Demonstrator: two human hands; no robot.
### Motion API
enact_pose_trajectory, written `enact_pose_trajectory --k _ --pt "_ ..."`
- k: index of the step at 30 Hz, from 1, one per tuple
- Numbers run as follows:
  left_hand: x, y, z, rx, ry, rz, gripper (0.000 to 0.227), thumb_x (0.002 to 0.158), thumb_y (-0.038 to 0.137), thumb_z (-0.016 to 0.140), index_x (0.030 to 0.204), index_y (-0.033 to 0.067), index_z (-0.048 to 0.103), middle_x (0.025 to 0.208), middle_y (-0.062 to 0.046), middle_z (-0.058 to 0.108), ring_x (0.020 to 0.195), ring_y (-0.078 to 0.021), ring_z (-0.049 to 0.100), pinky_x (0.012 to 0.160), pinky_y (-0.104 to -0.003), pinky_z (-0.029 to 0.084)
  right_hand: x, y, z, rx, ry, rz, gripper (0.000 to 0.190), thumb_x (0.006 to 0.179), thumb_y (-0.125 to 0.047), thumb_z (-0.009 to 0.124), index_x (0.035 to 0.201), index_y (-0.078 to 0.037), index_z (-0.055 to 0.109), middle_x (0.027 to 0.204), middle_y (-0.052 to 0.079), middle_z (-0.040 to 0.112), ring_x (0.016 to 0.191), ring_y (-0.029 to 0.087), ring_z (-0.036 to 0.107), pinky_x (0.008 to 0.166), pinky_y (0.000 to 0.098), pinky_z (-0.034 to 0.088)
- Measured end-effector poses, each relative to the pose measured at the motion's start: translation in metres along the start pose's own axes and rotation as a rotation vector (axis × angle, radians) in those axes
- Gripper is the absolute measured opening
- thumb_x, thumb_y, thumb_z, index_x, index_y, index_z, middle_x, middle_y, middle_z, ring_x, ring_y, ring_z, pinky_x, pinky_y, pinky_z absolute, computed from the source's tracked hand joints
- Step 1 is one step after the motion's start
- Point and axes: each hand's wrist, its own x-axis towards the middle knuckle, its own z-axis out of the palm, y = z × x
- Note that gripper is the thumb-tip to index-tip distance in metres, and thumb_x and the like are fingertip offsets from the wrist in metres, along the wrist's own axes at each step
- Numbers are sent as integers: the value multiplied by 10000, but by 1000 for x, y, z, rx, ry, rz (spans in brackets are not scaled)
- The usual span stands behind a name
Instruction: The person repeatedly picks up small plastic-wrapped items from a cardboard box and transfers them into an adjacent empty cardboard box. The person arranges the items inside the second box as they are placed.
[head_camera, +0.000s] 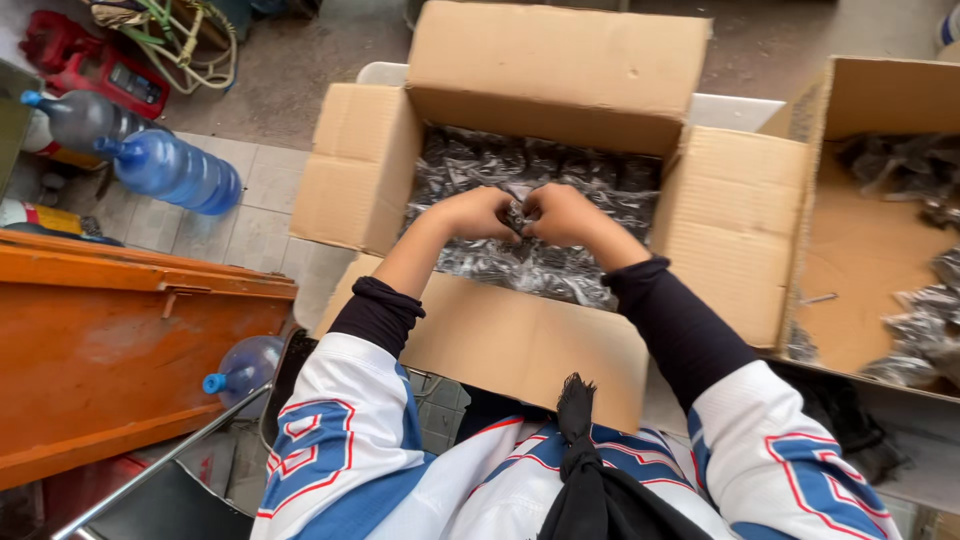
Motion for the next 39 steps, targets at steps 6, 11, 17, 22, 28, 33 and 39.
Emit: enact_pose_trajectory --k 6,11,17,22,28,33,39 --pt "-38 -52 -15 -121 196 -105 553 826 162 674 1355 60 549 1232 -149 644 1204 -313 576 1000 -421 470 41 -58 57 -153 213 -212 336 872 -155 606 1195 -68 628 905 126 719 855 320 706 700 398 584" --pt "-43 -103 -22 6 148 -46 556 865 153 603 1402 65 487 1327 -185 579 1262 -361 516 1065 -467 428 53 -58 112 -628 491 -619 368 798 9 542 1165 26 569 925 177 693 660 332 699 555 425 567" --pt "-39 -145 7 327 -26 70 429 909 287 546 1293 104 598 1274 -157 622 1158 -373 600 998 -491 475 64 -46 127 -608 142 -662 349 803 3 473 1119 -37 617 1132 119 691 888 335 707 811 450 547" --pt "-30 -158 22 433 128 72 356 864 342 577 1112 112 687 1111 -113 656 1029 -298 657 860 -420 547 77 -41 126 -508 308 -522 434 765 -33 509 1191 -31 588 1200 138 623 1115 314 624 959 398 501" --pt "-15 -162 29 541 -213 0 798 888 384 573 1528 54 229 1624 -102 87 1479 -345 110 1074 -668 274 69 -47 134 -920 -67 -431 739 828 -67 411 1523 -20 166 1603 163 144 1469 306 175 1150 523 227" --pt "-3 -163 37 588 -289 -111 767 881 263 431 1548 100 89 1630 -53 -55 1491 -304 9 1072 -711 180 73 -51 135 -997 -140 -380 718 857 -99 368 1527 -17 126 1610 161 98 1483 302 117 1174 505 165" --pt "3 -164 38 529 -233 -60 776 883 394 531 1522 72 230 1609 -125 148 1464 -337 189 1060 -679 265 76 -46 132 -796 -176 -291 895 761 -64 497 1547 -50 70 1614 106 117 1480 251 145 1175 542 120"
